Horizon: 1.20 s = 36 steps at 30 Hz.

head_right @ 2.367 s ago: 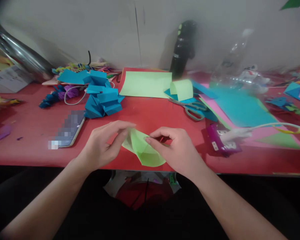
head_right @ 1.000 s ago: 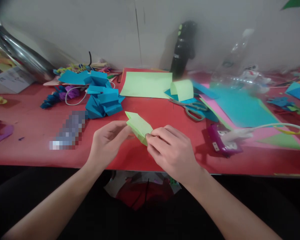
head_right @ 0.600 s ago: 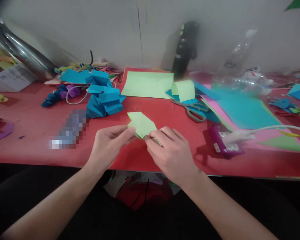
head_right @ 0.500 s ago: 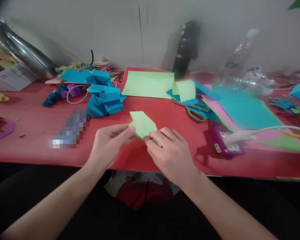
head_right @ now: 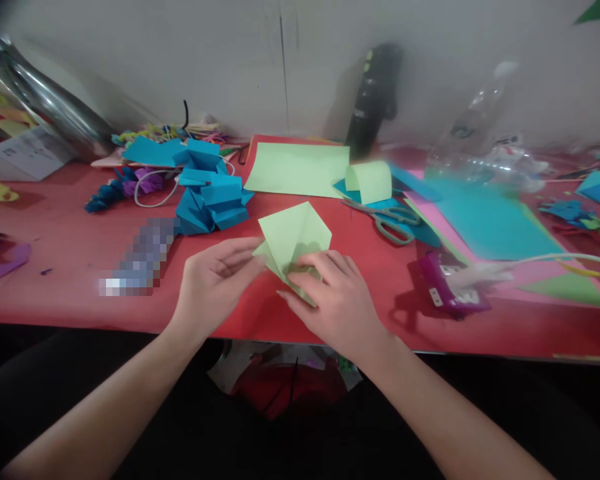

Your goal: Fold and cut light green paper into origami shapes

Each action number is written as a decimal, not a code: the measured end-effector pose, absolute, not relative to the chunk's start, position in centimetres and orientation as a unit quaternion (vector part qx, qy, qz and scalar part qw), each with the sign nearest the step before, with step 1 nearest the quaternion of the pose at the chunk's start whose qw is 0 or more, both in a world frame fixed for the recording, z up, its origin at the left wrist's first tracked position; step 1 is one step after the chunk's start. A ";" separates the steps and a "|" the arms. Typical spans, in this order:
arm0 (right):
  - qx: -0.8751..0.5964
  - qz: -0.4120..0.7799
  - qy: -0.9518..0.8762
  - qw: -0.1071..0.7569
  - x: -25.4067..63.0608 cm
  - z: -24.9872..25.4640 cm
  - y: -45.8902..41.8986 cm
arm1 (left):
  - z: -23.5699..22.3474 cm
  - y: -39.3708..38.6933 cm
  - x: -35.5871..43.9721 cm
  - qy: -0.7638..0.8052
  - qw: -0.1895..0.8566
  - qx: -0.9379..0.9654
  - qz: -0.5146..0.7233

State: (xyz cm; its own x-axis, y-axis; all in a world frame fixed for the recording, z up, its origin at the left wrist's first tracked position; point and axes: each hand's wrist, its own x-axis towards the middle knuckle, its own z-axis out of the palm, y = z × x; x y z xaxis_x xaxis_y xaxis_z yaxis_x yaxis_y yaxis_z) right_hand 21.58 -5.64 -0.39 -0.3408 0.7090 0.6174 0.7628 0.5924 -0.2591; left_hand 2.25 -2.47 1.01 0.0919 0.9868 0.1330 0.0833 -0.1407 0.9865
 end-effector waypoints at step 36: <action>-0.389 -0.157 -0.804 0.421 22.7 1.3 -5.3 | 1.3 -3.9 2.5 0.392 0.195 0.708 0.553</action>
